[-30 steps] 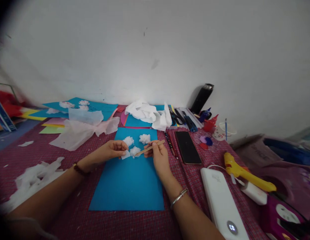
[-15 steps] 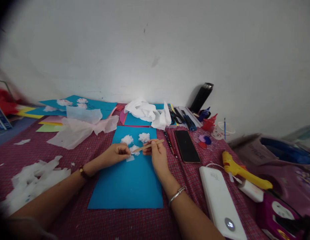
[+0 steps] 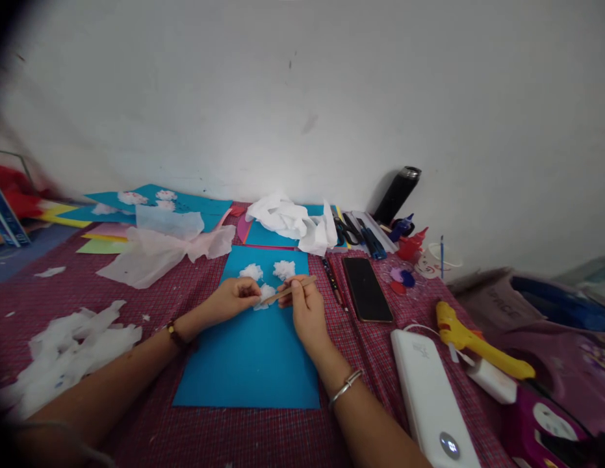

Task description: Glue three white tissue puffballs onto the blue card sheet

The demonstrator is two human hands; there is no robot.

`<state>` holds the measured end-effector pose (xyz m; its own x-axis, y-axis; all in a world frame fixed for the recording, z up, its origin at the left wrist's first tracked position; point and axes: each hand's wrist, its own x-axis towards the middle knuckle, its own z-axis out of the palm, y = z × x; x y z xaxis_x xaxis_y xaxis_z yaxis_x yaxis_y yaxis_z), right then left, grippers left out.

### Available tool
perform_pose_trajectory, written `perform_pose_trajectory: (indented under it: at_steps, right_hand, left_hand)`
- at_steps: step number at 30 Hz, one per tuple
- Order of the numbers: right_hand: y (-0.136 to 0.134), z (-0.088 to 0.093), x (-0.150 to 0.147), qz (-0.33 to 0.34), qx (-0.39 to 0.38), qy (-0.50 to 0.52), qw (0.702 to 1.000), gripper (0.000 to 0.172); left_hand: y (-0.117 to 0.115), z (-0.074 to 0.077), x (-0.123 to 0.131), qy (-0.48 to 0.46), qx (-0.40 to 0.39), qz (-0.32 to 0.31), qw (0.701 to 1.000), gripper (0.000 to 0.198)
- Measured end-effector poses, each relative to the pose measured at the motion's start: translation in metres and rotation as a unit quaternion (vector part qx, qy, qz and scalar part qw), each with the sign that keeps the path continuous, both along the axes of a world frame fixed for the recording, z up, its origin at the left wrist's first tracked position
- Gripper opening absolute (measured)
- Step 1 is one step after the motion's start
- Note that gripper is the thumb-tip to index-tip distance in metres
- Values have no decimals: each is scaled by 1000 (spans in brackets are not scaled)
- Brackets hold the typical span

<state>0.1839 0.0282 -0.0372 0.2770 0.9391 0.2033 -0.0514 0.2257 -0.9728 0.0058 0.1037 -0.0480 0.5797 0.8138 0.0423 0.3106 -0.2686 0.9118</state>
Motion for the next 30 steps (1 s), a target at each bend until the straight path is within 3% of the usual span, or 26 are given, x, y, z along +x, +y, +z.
perform_pose_trajectory:
  at_steps: [4, 7, 12, 16, 18, 22, 24, 26, 30]
  right_hand:
    - [-4, 0, 0, -4, 35, -90, 995, 27]
    - [-8, 1, 2, 10, 84, -219, 972, 26]
    - [-13, 8, -1, 78, 200, -414, 885, 23]
    - [-16, 12, -8, 118, 260, -490, 824, 24]
    - [-19, 14, -8, 116, 253, -470, 838, 24]
    - [-19, 13, 1, 8, 123, -287, 950, 25]
    - [-14, 11, 7, -31, 42, -167, 985, 26]
    - [-9, 7, 12, -32, -7, -74, 997, 28]
    - [-1, -1, 14, -18, -29, -2, 999, 31]
  left_hand:
    - [0, 9, -1, -27, -15, 6, 999, 12]
    - [-1, 15, -3, -32, -22, 33, 999, 12]
    - [1, 11, -7, -32, -25, 29, 999, 11]
    - [0, 8, -4, -39, -26, 48, 998, 7]
    - [-3, 11, -4, -48, -55, 61, 995, 7]
    - [-6, 27, -27, -68, -93, 73, 991, 11]
    - [-6, 43, -56, -46, -75, 72, 994, 12]
    - [-6, 61, -95, 9, -39, 56, 998, 9]
    - [-2, 89, -180, 162, 12, 142, 977, 13]
